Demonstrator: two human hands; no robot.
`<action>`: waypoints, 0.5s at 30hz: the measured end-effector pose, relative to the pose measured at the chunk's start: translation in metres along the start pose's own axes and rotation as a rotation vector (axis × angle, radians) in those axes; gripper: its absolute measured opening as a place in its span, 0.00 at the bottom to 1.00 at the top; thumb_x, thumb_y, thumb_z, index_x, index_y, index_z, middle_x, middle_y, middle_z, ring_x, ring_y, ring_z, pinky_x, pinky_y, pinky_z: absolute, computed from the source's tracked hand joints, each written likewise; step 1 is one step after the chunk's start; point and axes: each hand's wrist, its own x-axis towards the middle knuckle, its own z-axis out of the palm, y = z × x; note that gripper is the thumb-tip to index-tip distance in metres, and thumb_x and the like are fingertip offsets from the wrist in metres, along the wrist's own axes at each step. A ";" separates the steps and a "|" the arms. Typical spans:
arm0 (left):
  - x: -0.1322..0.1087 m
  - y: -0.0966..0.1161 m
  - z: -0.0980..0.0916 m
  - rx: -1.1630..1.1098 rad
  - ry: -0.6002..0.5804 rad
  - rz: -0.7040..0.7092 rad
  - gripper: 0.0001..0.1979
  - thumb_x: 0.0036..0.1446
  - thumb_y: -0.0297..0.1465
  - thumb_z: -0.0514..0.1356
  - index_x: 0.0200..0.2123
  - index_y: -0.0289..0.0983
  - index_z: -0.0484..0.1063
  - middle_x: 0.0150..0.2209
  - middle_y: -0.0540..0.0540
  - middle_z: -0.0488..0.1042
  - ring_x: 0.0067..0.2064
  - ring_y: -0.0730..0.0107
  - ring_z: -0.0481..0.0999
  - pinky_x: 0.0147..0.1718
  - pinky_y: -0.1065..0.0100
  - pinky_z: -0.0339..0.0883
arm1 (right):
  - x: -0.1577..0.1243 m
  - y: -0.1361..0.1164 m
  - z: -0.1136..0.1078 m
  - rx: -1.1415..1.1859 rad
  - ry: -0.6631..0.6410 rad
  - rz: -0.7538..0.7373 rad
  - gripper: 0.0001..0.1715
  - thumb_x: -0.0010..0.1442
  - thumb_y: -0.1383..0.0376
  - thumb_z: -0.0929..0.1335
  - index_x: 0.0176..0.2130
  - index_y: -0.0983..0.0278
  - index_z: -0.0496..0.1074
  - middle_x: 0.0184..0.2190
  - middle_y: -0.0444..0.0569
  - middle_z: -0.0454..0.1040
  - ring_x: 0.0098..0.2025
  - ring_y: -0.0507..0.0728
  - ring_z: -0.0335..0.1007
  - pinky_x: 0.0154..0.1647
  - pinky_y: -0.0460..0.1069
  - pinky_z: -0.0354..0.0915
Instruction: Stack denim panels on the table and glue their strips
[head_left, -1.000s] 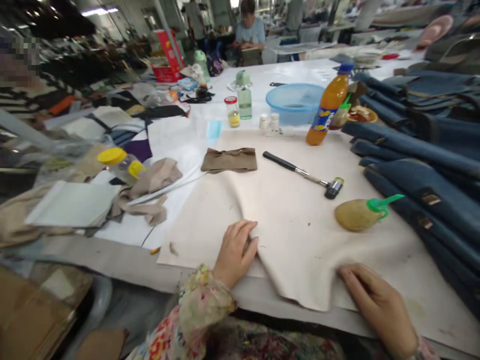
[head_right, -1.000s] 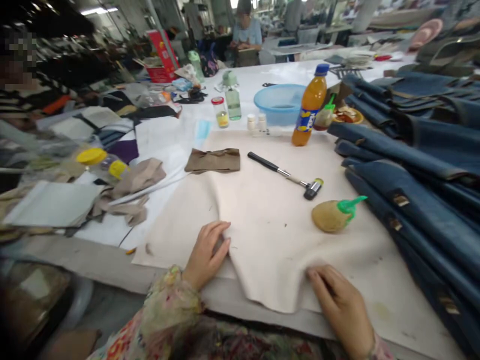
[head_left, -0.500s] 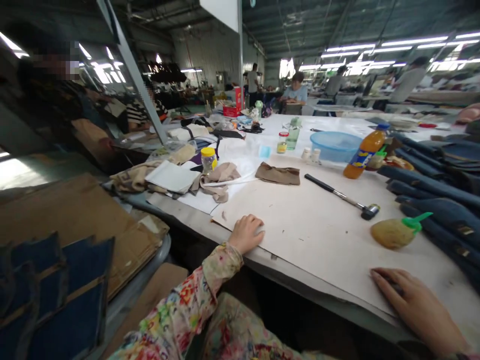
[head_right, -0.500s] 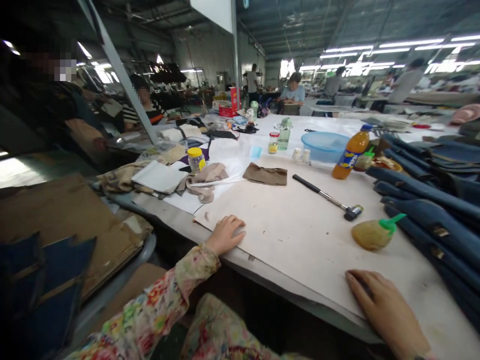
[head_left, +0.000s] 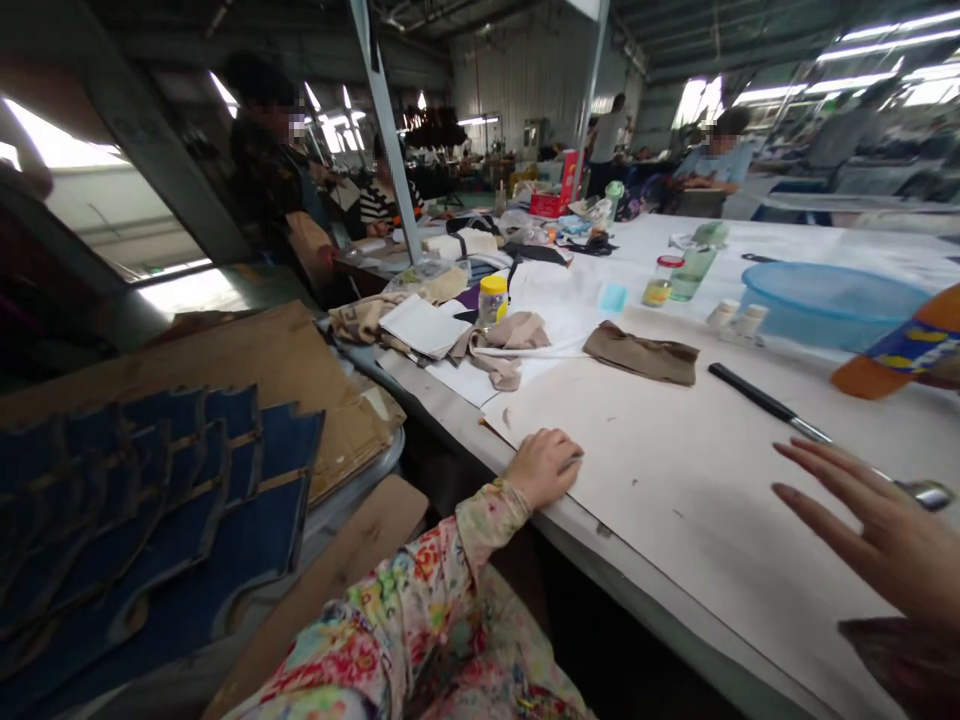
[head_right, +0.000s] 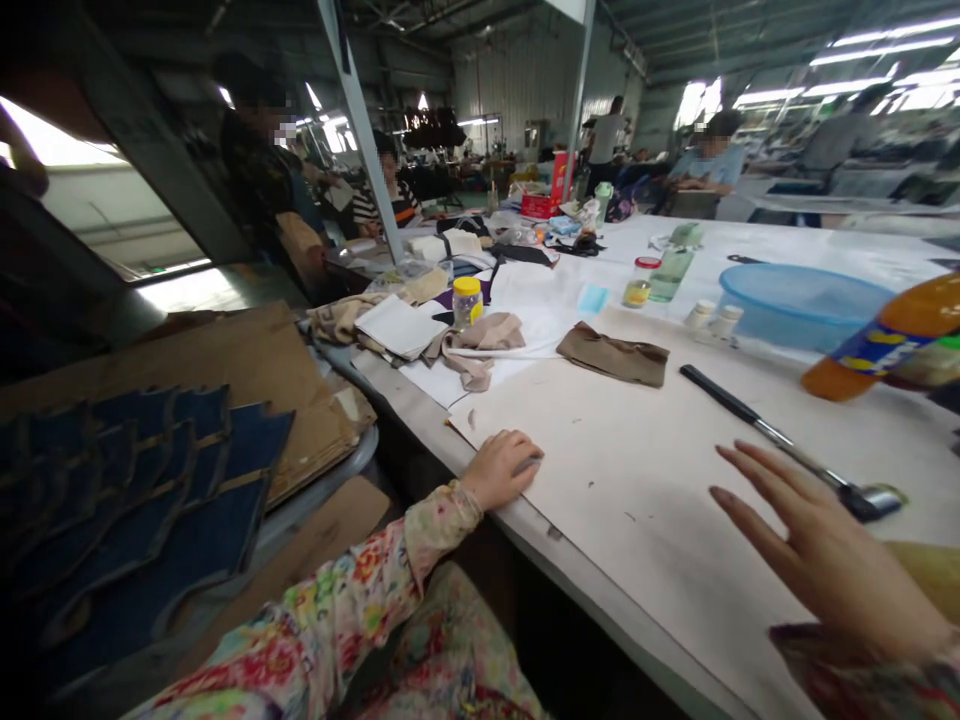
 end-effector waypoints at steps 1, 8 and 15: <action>0.000 0.000 0.000 -0.001 0.004 0.001 0.10 0.57 0.33 0.52 0.41 0.40 0.68 0.41 0.47 0.68 0.44 0.67 0.65 0.43 0.64 0.60 | 0.004 0.001 0.017 -0.011 -0.024 -0.006 0.36 0.58 0.48 0.53 0.59 0.63 0.55 0.59 0.52 0.56 0.59 0.64 0.55 0.61 0.59 0.52; -0.002 -0.001 -0.001 -0.033 0.063 0.036 0.10 0.57 0.30 0.51 0.41 0.38 0.68 0.40 0.47 0.71 0.43 0.68 0.67 0.44 0.64 0.60 | -0.006 0.003 0.102 -0.086 -0.023 -0.071 0.33 0.62 0.53 0.53 0.56 0.70 0.61 0.57 0.57 0.60 0.57 0.64 0.57 0.55 0.61 0.59; -0.049 -0.073 -0.030 0.169 0.267 -0.307 0.18 0.59 0.29 0.46 0.52 0.38 0.61 0.50 0.42 0.66 0.52 0.63 0.63 0.51 0.58 0.57 | -0.011 0.010 0.094 -0.138 0.071 -0.225 0.28 0.60 0.58 0.57 0.54 0.70 0.65 0.56 0.56 0.61 0.54 0.64 0.63 0.46 0.59 0.69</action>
